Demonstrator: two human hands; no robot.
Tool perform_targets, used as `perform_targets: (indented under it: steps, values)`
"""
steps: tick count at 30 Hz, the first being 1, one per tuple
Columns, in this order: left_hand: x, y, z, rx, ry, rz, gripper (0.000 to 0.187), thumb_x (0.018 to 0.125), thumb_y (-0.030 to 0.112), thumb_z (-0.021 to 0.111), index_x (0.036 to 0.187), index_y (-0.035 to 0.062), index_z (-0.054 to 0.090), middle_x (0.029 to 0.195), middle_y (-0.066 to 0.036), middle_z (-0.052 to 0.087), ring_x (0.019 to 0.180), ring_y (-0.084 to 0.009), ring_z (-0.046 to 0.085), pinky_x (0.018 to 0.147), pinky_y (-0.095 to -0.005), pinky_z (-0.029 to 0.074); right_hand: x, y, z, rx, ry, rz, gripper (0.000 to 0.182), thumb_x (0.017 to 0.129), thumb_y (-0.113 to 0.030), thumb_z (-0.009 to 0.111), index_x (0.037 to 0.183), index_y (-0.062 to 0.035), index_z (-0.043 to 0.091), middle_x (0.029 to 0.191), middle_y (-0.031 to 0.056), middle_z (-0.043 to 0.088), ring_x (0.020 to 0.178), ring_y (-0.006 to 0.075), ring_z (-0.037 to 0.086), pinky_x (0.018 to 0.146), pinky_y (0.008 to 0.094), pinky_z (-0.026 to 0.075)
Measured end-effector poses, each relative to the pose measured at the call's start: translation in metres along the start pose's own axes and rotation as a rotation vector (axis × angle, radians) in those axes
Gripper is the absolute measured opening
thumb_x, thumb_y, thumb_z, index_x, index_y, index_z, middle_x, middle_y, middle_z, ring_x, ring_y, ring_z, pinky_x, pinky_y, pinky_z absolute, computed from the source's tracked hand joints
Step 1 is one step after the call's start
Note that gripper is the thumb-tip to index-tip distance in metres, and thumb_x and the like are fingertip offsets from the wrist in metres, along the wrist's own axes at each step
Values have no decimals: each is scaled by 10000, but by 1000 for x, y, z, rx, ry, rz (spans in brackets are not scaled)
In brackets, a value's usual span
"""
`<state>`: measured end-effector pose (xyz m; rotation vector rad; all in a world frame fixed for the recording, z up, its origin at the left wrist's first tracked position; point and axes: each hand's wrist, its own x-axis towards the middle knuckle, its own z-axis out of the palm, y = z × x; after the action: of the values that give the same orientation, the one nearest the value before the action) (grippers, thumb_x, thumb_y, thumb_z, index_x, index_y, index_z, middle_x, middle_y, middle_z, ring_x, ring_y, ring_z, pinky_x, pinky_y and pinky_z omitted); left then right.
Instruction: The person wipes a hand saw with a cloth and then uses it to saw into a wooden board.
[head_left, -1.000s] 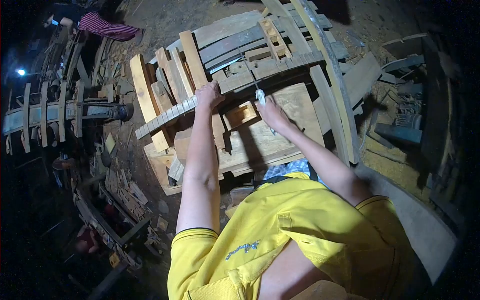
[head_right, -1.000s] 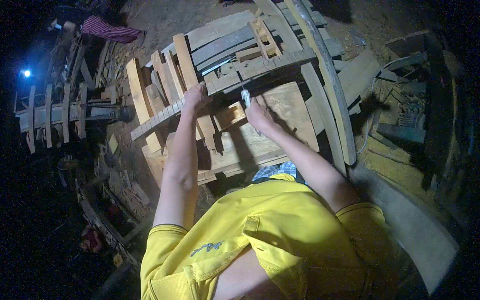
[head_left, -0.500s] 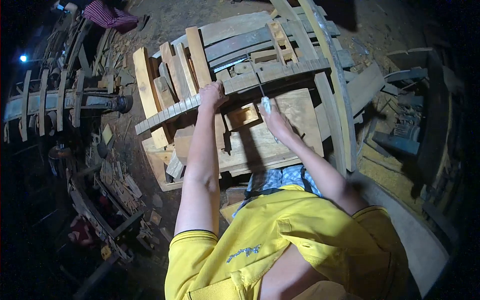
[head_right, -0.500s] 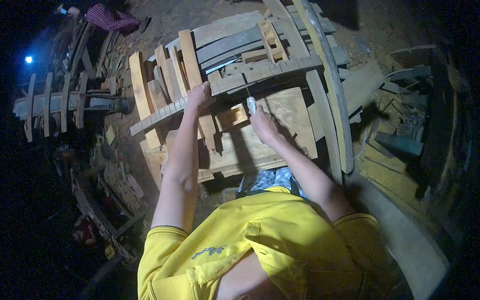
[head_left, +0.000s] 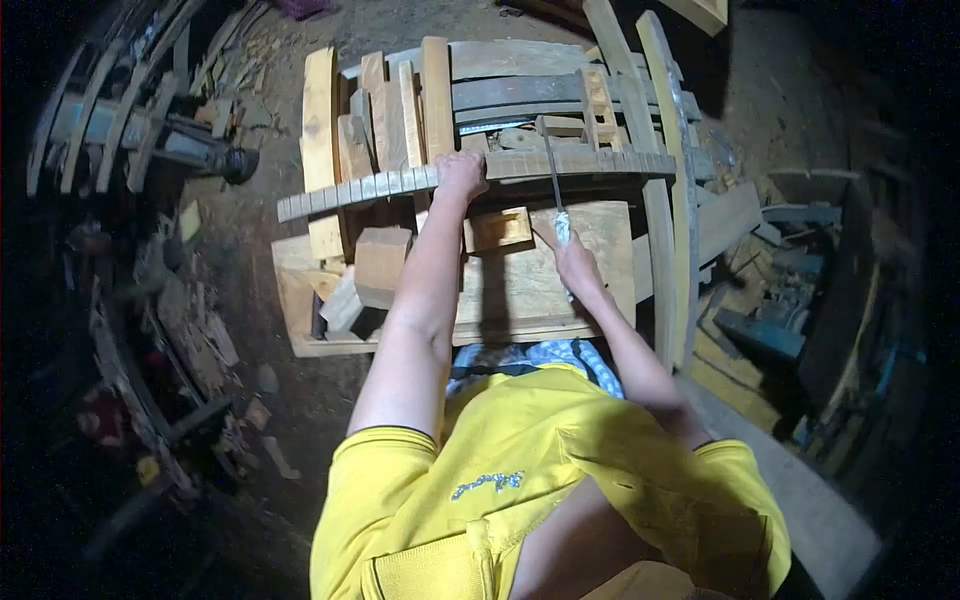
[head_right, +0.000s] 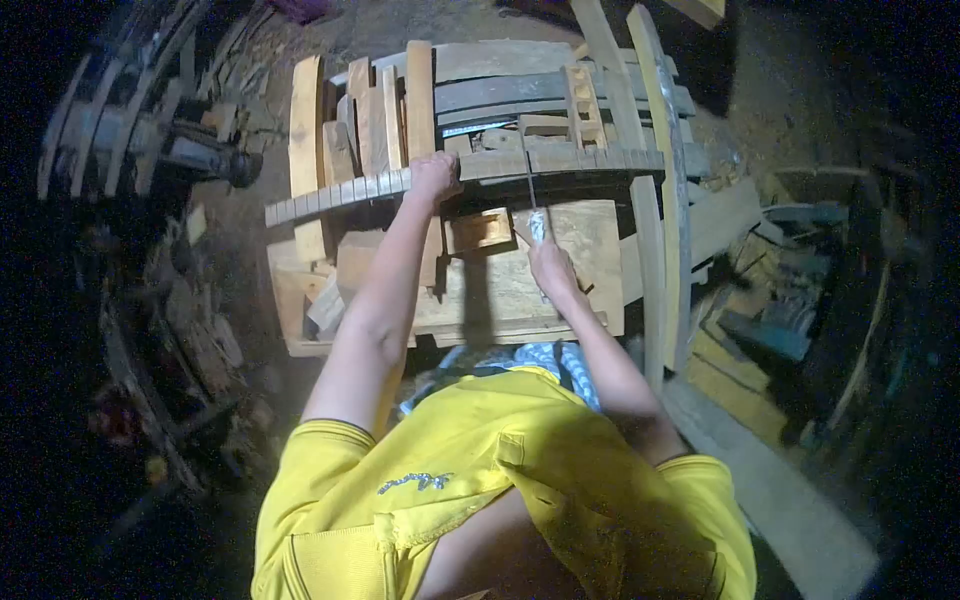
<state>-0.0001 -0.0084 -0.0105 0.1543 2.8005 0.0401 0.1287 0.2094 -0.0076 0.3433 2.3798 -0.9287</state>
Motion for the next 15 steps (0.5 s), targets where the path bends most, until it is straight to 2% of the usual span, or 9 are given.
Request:
perform_targets:
  steps: [1,3,4,5,7,8,9,11,15]
  values:
    - [-2,0,1,-17,-17,21,277,689,173,537,955,106,570,978,-83,599,927,-255,574,766,-434,411,5,2,1,-39,-8,-8,343,853,-278,382,1094,-36,416,883,281,560,863,440,529,730,489,409]
    - [-5,6,2,-39,-8,-23,282,702,175,525,972,116,578,990,-76,600,934,-246,569,760,-420,406,29,3,-1,-104,139,-244,317,857,-271,378,1040,-18,431,826,268,569,806,432,546,684,487,416]
    - [-8,6,-2,-39,-10,-3,290,704,179,527,982,116,580,989,-79,601,934,-244,568,757,-414,404,52,3,2,-153,201,-255,313,860,-281,378,987,-2,441,726,216,576,678,376,576,588,449,433]
    - [-10,4,-5,-32,-7,19,298,706,183,530,992,117,582,988,-83,601,934,-242,567,754,-408,402,59,-9,-3,-181,196,-270,313,860,-281,378,987,-2,441,726,216,576,678,376,576,588,449,433]
    - [-9,3,-3,-35,-9,6,302,718,185,524,1007,119,582,990,-83,601,942,-235,563,758,-408,400,62,-38,-14,10,8,-36,332,845,-274,372,1054,-26,442,917,292,552,913,423,518,750,476,414]
    - [-7,4,3,-23,14,-8,290,724,181,520,999,120,586,988,-81,602,945,-232,562,761,-411,400,65,-28,-6,7,68,-79,340,845,-289,379,1043,-21,445,914,297,548,906,426,519,741,470,419]
    - [-4,4,5,-8,36,-18,278,730,177,515,991,120,590,987,-79,603,947,-230,561,764,-415,400,70,-3,8,17,174,-261,276,859,-269,379,922,-6,435,592,130,516,513,247,539,481,385,416]
    - [-6,3,1,0,45,-21,264,736,168,511,982,125,596,1000,-71,604,950,-227,567,768,-418,401,42,14,20,-44,229,-293,246,858,-249,377,911,-15,430,561,113,496,478,231,523,453,374,409]
    - [-6,0,-5,-54,3,-1,274,734,162,521,997,128,589,1028,-76,599,968,-224,568,776,-410,404,20,52,38,-63,180,-192,212,861,-229,373,929,-34,422,528,84,490,415,196,502,404,337,404]
